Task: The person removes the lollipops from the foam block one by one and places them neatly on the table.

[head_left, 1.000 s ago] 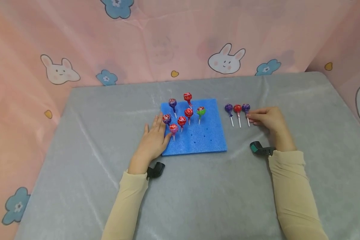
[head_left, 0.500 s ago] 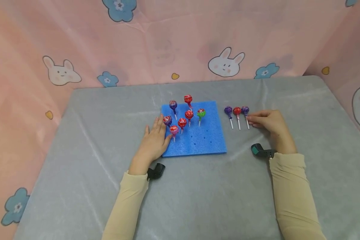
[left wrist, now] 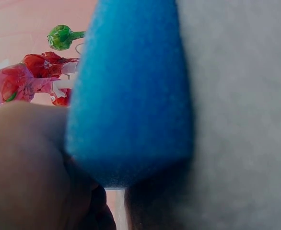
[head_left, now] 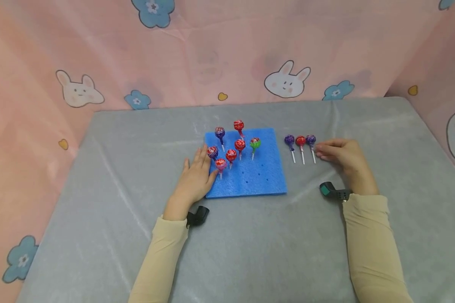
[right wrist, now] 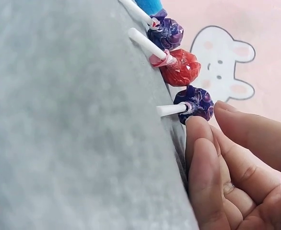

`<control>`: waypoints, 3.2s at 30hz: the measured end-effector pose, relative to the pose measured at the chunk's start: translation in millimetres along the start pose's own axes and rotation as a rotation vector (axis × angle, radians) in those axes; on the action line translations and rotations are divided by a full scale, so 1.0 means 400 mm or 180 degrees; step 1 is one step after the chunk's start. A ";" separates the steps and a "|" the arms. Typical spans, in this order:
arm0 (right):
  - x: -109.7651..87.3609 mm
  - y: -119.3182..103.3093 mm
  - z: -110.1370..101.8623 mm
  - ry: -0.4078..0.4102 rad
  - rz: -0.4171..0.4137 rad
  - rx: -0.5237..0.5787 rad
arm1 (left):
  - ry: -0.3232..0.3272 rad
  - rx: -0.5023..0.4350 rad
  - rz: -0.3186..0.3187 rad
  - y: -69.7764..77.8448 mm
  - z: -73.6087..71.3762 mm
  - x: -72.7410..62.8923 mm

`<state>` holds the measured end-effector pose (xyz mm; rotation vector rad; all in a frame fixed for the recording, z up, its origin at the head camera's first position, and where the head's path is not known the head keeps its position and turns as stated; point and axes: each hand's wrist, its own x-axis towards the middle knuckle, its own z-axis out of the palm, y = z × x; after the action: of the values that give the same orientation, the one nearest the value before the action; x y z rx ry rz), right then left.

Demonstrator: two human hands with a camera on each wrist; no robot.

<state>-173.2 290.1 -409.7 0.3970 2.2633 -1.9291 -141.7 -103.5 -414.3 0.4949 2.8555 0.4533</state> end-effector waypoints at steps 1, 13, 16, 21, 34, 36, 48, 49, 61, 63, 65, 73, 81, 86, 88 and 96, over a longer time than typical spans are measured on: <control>0.000 0.000 0.000 0.0026 0.0006 -0.0025 | -0.0001 0.0005 0.0003 0.000 -0.001 -0.001; 0.001 0.001 -0.003 -0.0097 -0.0005 0.0193 | -0.0002 0.0018 0.0002 0.002 -0.003 -0.004; 0.001 0.002 -0.003 -0.0139 -0.0004 0.0255 | -0.0005 0.0005 0.0001 0.002 -0.002 -0.005; 0.002 0.004 -0.002 -0.0040 0.0017 0.0123 | 0.0019 0.0007 0.0006 0.002 -0.001 -0.005; -0.001 0.010 -0.001 -0.0113 0.0035 0.0101 | -0.0006 -0.0016 -0.0011 0.002 -0.002 -0.007; 0.000 0.010 -0.001 -0.0099 0.0023 0.0070 | -0.0003 -0.0023 -0.0016 0.003 -0.004 -0.008; -0.002 0.005 0.000 -0.0119 0.0011 0.0023 | -0.0031 -0.0001 -0.0027 0.004 -0.007 -0.008; -0.002 0.006 0.000 -0.0128 0.0022 0.0022 | -0.0039 0.0003 -0.0029 0.004 -0.007 -0.008; -0.002 -0.001 -0.003 -0.0179 0.0000 0.0098 | -0.0015 0.0005 -0.0031 0.004 -0.009 -0.007; -0.002 -0.002 -0.004 -0.0203 -0.0004 0.0097 | -0.0026 0.0024 -0.0026 0.004 -0.008 -0.007; -0.002 -0.001 -0.006 -0.0239 0.0001 0.0151 | -0.0028 0.0030 -0.0020 0.005 -0.009 -0.008; 0.002 -0.002 -0.010 -0.0354 0.0009 0.0332 | -0.0029 0.0034 -0.0027 0.004 -0.007 -0.006; -0.002 -0.007 -0.011 -0.0268 0.0016 0.0210 | -0.0030 0.0049 -0.0007 0.005 -0.006 -0.004; -0.014 -0.026 -0.017 -0.0278 -0.0026 0.0294 | -0.0020 0.0037 0.0002 0.009 -0.008 -0.005; -0.020 -0.040 -0.013 -0.0335 -0.0106 0.0292 | -0.0022 0.0030 -0.0007 0.010 -0.008 -0.006; -0.035 -0.083 0.060 -0.0777 -0.0645 -0.0317 | -0.0017 0.0000 0.0038 0.008 -0.009 -0.006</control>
<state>-170.7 260.3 -378.5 -0.0801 2.2978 -1.8250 -139.5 -102.4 -409.5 0.5125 2.8490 0.4533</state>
